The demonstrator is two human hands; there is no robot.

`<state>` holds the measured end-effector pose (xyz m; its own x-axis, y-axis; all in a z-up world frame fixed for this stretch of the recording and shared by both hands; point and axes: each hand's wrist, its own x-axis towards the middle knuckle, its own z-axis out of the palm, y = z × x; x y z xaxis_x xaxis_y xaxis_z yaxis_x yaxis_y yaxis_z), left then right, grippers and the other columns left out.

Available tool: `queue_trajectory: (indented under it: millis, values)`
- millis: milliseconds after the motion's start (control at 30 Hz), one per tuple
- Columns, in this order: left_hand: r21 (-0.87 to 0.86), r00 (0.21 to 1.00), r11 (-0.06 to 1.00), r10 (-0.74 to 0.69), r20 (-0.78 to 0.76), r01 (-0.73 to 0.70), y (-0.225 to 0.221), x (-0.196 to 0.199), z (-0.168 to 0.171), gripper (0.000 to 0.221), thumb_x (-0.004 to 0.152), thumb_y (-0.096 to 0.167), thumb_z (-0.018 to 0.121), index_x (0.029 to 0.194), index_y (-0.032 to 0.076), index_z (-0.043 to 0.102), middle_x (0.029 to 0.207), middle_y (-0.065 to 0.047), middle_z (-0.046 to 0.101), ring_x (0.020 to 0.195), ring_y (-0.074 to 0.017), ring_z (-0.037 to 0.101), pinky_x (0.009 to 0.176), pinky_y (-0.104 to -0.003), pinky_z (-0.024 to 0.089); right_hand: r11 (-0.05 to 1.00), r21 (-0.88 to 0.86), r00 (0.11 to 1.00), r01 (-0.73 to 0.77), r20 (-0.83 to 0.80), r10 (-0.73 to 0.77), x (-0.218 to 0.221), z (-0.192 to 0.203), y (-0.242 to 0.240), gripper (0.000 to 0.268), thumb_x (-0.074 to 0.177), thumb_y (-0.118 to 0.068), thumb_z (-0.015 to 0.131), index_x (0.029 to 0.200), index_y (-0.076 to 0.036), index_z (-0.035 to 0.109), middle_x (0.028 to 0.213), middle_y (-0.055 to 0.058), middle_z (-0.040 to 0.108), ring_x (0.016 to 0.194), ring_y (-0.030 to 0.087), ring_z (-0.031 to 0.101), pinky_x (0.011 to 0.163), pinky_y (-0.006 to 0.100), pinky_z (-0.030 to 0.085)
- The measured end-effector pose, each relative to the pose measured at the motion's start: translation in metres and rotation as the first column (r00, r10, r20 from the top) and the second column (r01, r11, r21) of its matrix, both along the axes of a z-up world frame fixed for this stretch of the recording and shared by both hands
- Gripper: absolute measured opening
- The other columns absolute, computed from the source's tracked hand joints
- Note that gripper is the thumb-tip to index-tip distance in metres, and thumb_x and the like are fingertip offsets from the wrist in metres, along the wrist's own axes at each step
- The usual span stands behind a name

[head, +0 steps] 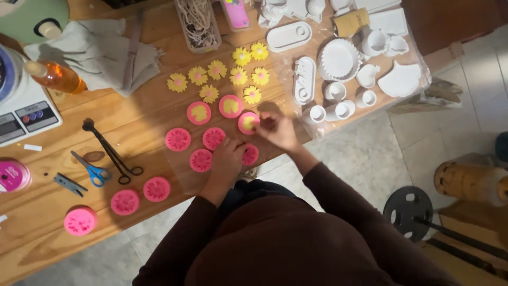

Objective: Demolding small yellow flower-shaped wax pieces from pink silicone molds on a workbench.

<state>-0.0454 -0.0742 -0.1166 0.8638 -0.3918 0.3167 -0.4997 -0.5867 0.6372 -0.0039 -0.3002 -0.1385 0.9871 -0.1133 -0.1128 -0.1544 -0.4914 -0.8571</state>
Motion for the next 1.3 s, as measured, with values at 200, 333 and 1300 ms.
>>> queue_trajectory:
  millis: [200,333,1300]
  values:
    - [-0.038,0.998,0.999,0.0,-0.055,-0.002,0.012,0.006,0.003,0.011,0.08,0.013,0.071,0.089,0.01,0.076,0.088,-0.006,0.063,0.088,-0.0283,0.061,0.073,-0.043,0.049,0.94,-0.342,0.983,0.006,0.176,0.058,-0.015,0.021,0.042,0.07,0.059,-0.031,0.097,0.117,-0.005,0.067,0.113,0.017,0.066,0.109,0.035,0.063,0.094,0.045,0.054]
    - [-0.036,0.997,0.999,0.0,-0.074,-0.003,0.033,0.003,-0.001,0.013,0.076,0.019,0.08,0.074,0.01,0.071,0.083,-0.006,0.061,0.087,-0.03,0.06,0.074,-0.044,0.049,0.937,-0.346,0.99,0.039,0.14,0.011,-0.019,0.021,0.045,0.063,0.066,-0.028,0.095,0.118,-0.007,0.066,0.113,0.019,0.065,0.106,0.037,0.065,0.089,0.044,0.055]
    - [-0.849,0.629,0.521,-0.631,-0.454,-0.089,0.094,0.047,0.208,0.032,0.092,0.005,0.071,0.122,-0.006,0.063,0.117,-0.011,0.072,0.107,-0.0128,0.071,0.092,-0.027,0.059,0.622,0.778,0.973,-0.093,0.202,-0.108,-0.073,0.223,0.112,0.034,0.093,-0.001,0.076,0.125,0.008,0.068,0.116,0.012,0.075,0.101,0.016,0.071,0.094,0.031,0.058]
